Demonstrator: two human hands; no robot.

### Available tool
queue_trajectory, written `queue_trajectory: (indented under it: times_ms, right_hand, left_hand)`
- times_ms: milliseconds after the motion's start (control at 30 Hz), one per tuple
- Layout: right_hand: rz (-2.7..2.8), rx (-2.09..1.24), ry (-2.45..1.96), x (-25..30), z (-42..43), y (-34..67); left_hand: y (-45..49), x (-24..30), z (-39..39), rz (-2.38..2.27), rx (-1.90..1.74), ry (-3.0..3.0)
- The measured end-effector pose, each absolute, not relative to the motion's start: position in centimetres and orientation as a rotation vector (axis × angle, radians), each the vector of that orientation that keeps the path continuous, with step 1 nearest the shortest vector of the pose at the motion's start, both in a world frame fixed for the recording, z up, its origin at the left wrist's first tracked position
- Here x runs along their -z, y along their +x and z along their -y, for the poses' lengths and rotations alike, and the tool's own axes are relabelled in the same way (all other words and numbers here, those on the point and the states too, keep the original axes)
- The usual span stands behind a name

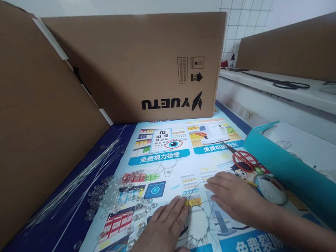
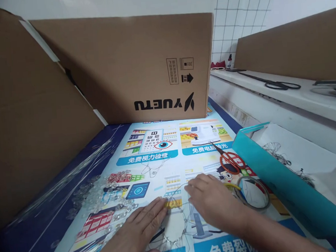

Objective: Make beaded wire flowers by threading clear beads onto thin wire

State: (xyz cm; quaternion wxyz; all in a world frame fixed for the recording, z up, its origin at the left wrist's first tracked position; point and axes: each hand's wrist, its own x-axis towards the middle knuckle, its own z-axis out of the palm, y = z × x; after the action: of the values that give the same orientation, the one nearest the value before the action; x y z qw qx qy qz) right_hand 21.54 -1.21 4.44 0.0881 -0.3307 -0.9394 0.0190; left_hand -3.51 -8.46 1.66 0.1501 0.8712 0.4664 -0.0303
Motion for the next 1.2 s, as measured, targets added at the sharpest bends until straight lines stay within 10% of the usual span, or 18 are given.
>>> queue_trajectory:
  times_ms: [1200]
  right_hand:
    - [2.802, 0.151, -1.432, -3.9, -3.1, 20.7]
  left_hand:
    - [-3.2, -4.8, 8.8, -1.463, -0.103, 2.325]
